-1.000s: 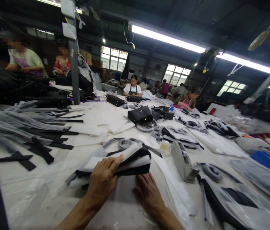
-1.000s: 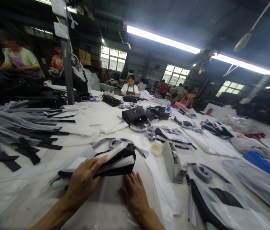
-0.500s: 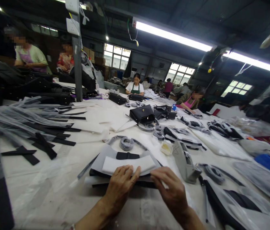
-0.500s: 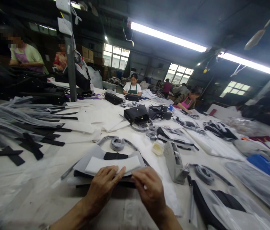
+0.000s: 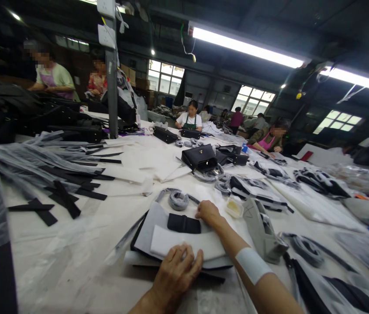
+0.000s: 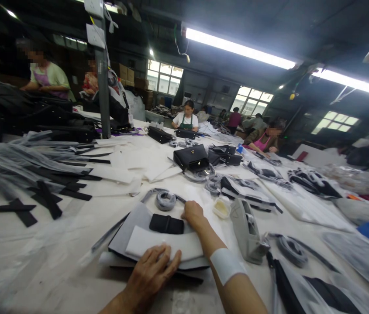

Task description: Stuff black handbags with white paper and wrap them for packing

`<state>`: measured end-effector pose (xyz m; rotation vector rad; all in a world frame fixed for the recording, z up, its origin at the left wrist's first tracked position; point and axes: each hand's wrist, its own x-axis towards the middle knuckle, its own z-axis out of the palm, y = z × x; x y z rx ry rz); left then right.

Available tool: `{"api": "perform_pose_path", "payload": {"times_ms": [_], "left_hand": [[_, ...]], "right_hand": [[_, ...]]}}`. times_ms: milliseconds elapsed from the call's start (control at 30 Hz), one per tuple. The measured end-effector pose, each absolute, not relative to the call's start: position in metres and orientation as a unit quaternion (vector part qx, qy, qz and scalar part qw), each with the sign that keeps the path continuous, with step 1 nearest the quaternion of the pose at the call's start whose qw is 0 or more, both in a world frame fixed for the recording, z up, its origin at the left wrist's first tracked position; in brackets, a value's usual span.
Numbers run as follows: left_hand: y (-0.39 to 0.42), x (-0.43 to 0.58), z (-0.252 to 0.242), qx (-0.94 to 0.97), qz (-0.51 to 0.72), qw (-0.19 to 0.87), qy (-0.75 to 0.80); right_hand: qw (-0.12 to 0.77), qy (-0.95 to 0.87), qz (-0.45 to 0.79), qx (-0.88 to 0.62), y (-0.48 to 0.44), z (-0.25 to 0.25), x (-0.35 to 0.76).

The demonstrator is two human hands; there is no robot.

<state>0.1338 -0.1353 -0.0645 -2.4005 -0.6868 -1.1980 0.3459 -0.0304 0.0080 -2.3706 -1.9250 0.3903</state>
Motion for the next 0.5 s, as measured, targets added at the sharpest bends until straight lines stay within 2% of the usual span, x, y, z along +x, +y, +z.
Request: {"api": "perform_pose_path", "payload": {"times_ms": [233, 500], "left_hand": [[-0.130, 0.125, -0.063, -0.857, -0.413, 0.175, -0.254], [-0.131, 0.127, -0.073, -0.859, -0.404, 0.194, -0.246]], "right_hand": [[-0.008, -0.639, 0.141, -0.756, -0.020, -0.002, 0.354], [0.063, -0.654, 0.103, -0.747, -0.032, 0.008, 0.350]]}}
